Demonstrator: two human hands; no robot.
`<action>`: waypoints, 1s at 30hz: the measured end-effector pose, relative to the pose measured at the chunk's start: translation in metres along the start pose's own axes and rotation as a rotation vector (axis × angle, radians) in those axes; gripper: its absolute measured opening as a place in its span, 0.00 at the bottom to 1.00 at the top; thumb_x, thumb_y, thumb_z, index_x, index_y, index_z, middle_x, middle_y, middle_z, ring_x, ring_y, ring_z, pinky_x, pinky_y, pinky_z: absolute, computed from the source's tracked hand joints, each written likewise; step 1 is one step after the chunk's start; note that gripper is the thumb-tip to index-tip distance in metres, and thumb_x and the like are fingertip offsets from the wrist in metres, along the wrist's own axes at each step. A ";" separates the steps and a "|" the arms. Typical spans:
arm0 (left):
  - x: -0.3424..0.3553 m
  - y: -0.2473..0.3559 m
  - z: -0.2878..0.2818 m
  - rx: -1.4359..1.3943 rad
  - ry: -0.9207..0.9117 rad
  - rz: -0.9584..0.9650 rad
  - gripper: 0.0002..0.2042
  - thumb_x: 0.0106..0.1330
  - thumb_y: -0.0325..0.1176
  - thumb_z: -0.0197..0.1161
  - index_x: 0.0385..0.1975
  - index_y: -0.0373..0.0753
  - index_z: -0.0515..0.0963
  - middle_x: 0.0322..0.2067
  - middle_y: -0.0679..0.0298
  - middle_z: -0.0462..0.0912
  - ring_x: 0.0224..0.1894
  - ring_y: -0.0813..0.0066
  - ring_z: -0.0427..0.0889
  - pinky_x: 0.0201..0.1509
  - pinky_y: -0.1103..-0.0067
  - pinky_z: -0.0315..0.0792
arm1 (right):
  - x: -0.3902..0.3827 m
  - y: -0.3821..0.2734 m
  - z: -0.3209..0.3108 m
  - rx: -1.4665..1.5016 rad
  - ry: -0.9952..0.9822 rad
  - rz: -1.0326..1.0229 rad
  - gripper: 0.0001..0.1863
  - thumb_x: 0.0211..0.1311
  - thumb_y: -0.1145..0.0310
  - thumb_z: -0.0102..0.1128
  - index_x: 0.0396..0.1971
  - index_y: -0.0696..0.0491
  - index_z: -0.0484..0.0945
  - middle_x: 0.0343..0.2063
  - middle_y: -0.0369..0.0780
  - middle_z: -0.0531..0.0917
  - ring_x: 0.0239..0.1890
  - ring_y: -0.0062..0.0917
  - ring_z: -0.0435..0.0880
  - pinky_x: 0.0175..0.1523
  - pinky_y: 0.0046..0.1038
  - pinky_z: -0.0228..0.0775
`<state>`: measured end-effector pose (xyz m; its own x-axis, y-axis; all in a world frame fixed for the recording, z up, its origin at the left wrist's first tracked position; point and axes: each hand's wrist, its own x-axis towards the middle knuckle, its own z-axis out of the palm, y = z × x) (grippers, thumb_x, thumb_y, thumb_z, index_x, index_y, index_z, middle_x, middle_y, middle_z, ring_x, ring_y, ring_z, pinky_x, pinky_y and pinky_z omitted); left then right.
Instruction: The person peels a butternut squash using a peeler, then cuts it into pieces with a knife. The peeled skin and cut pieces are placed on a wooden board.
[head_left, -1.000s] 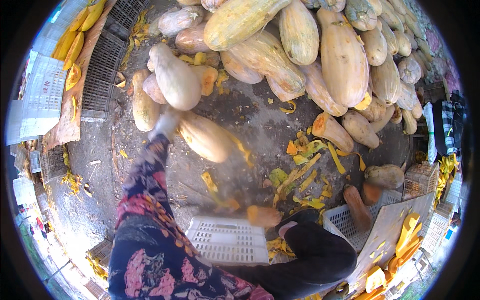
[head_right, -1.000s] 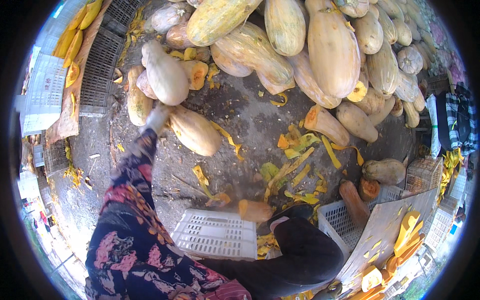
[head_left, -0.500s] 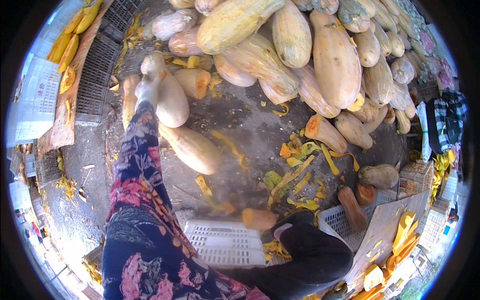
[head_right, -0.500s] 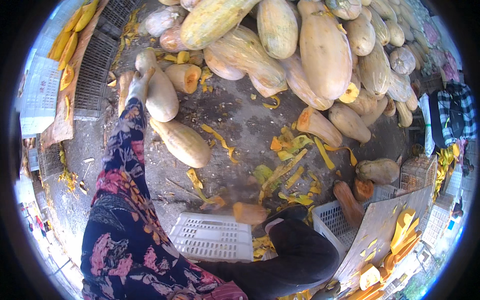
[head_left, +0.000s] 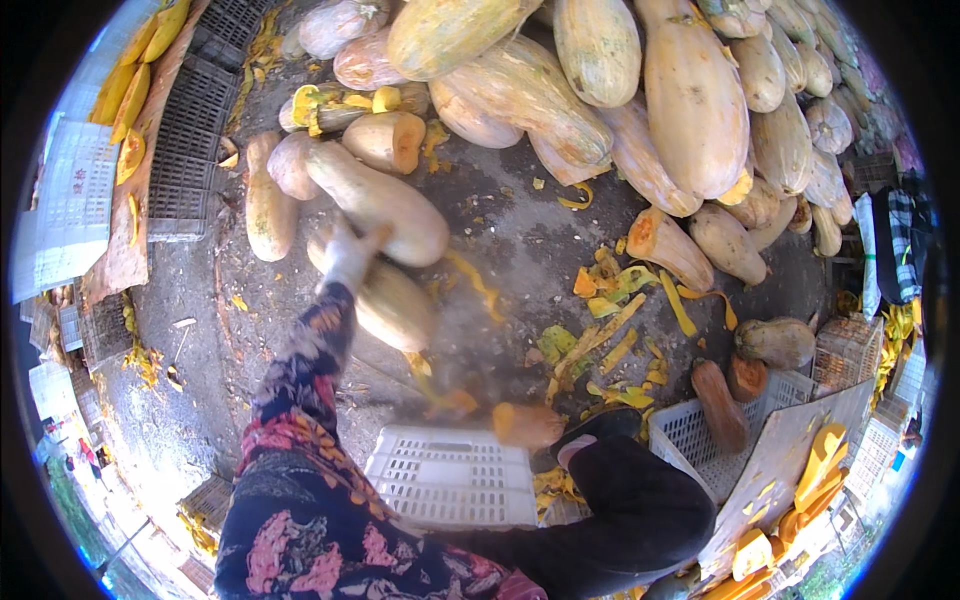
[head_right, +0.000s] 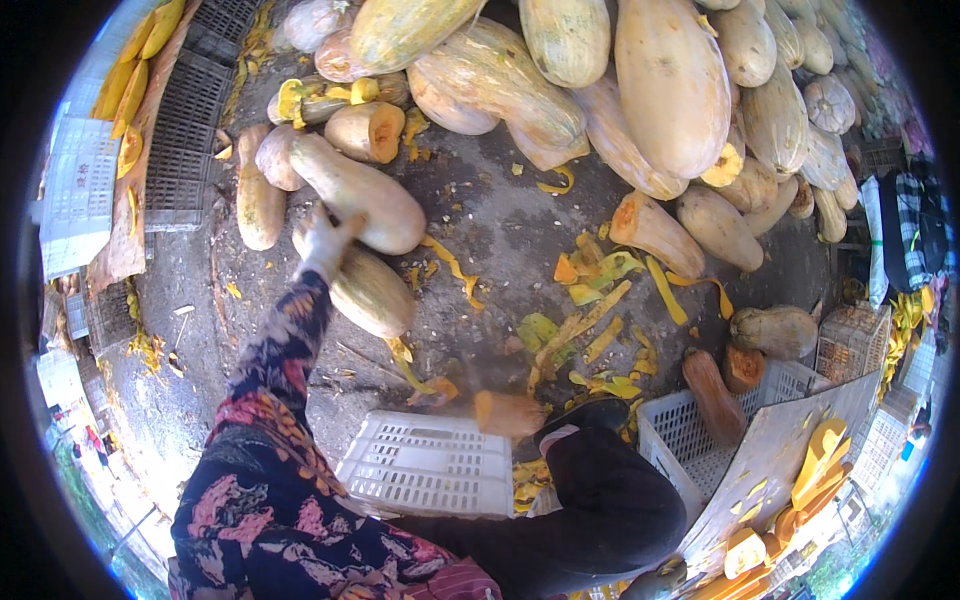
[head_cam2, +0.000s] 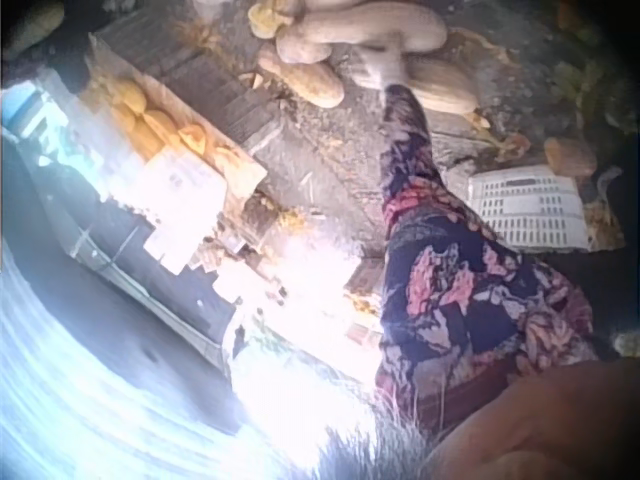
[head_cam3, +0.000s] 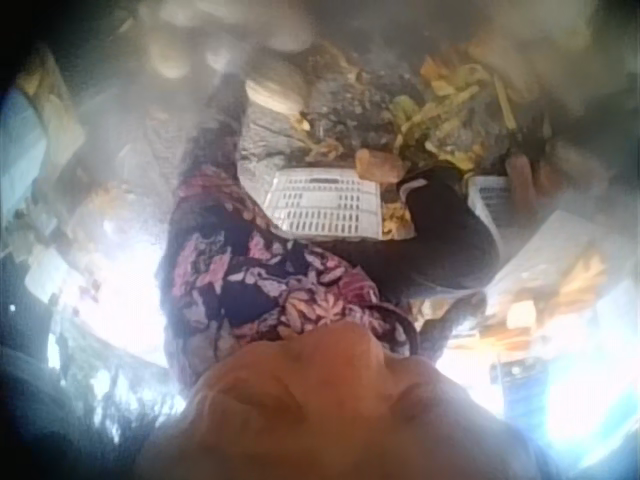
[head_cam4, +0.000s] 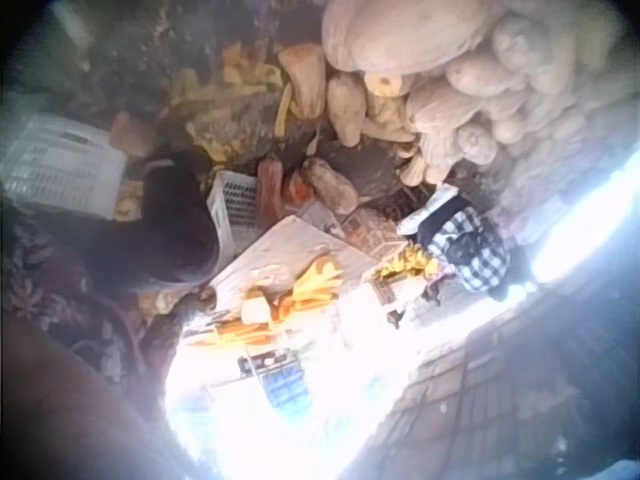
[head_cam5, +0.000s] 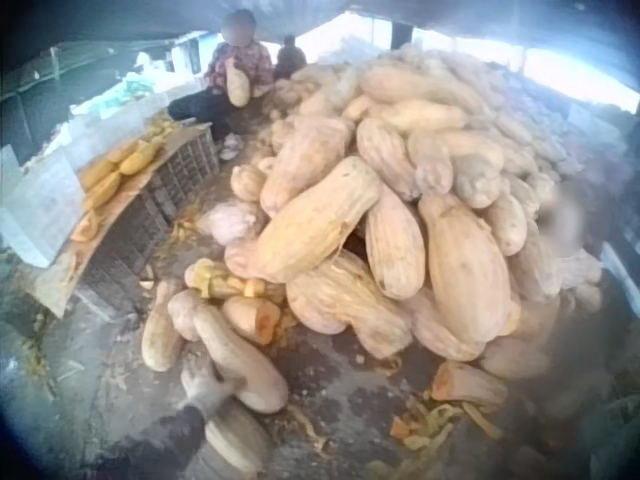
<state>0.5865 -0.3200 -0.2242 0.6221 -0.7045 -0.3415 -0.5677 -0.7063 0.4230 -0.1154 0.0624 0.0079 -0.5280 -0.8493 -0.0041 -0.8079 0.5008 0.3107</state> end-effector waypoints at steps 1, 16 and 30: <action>-0.019 0.002 -0.002 -0.128 -0.117 0.017 0.54 0.55 0.53 0.78 0.76 0.29 0.57 0.69 0.37 0.69 0.73 0.46 0.69 0.77 0.66 0.62 | 0.002 -0.002 -0.002 0.006 0.000 -0.005 0.16 0.75 0.59 0.59 0.47 0.57 0.84 0.43 0.45 0.88 0.46 0.40 0.87 0.57 0.43 0.80; 0.047 -0.096 0.008 -0.198 0.073 -0.128 0.46 0.58 0.57 0.70 0.74 0.36 0.65 0.68 0.37 0.71 0.70 0.45 0.73 0.73 0.65 0.68 | 0.009 -0.032 -0.036 -0.061 -0.070 0.040 0.18 0.75 0.55 0.59 0.45 0.56 0.86 0.42 0.46 0.89 0.46 0.41 0.87 0.58 0.44 0.79; 0.016 0.004 -0.040 -0.170 0.089 0.270 0.29 0.74 0.46 0.59 0.73 0.43 0.68 0.70 0.47 0.72 0.72 0.51 0.71 0.76 0.64 0.63 | 0.013 -0.003 -0.023 -0.011 -0.187 0.047 0.21 0.75 0.53 0.59 0.46 0.59 0.86 0.46 0.49 0.89 0.47 0.44 0.86 0.60 0.45 0.77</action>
<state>0.6160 -0.3318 -0.1943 0.5103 -0.8506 -0.1270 -0.6250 -0.4682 0.6246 -0.1136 0.0458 0.0288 -0.6051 -0.7786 -0.1661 -0.7791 0.5361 0.3250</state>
